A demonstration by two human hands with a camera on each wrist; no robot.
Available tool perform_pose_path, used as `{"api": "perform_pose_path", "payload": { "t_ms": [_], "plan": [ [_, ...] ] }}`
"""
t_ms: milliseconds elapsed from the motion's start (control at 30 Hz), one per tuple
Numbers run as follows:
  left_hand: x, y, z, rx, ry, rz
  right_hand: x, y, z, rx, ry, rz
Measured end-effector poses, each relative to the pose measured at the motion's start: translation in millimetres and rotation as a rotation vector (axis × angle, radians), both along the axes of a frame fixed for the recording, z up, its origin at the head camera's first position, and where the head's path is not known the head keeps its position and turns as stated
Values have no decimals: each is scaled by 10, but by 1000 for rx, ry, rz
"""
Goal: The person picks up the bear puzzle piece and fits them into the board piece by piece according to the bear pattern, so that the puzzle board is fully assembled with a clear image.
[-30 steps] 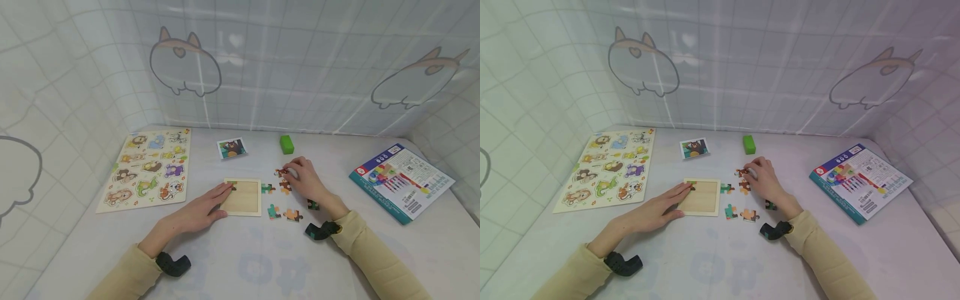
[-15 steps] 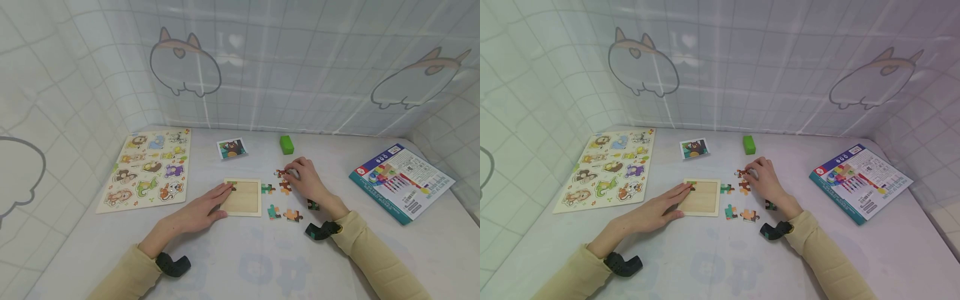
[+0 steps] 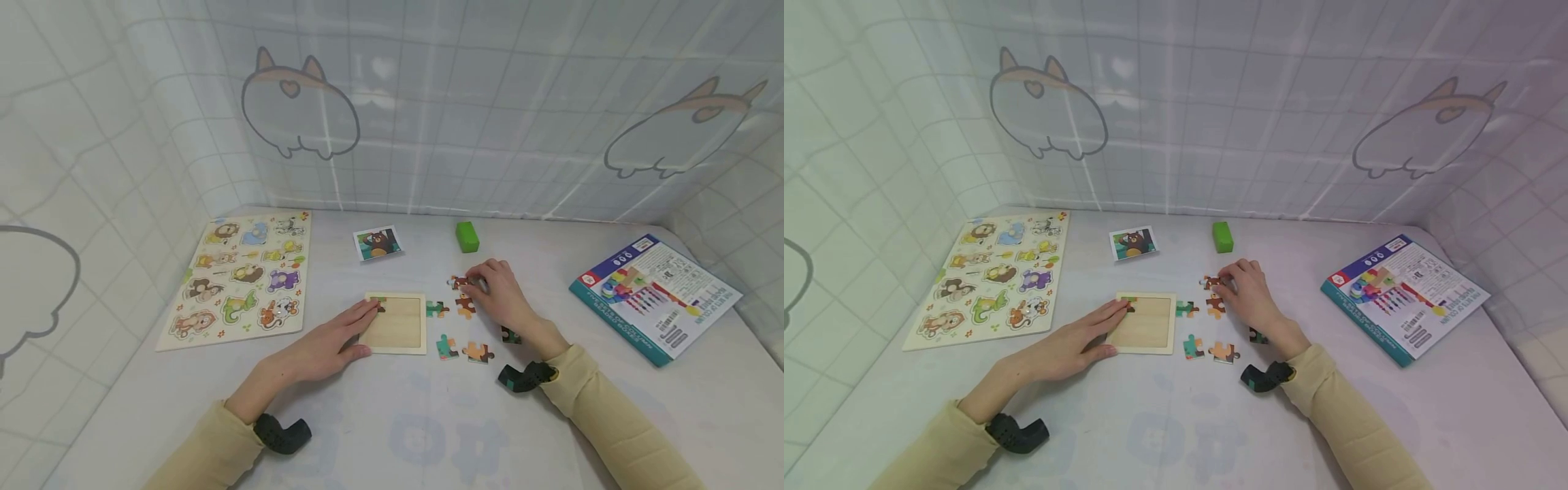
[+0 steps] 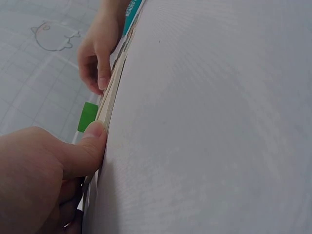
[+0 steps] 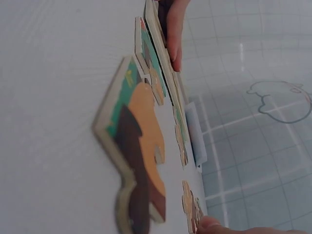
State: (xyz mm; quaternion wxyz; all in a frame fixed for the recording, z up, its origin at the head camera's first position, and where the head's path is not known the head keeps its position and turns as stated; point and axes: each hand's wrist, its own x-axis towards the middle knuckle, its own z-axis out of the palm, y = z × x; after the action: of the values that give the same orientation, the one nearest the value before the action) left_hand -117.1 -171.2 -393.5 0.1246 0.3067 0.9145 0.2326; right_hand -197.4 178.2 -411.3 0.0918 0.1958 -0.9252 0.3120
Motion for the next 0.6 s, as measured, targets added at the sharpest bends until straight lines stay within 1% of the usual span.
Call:
{"api": "perform_pose_path", "payload": {
  "t_ms": [367,600],
  "plan": [
    [-2,9,-1,-12,-20,13,-2,-9,7,8,23,-2],
    [-6,2,-23,-9,-13,11,2,-15,13,33,28,0]
  ]
}}
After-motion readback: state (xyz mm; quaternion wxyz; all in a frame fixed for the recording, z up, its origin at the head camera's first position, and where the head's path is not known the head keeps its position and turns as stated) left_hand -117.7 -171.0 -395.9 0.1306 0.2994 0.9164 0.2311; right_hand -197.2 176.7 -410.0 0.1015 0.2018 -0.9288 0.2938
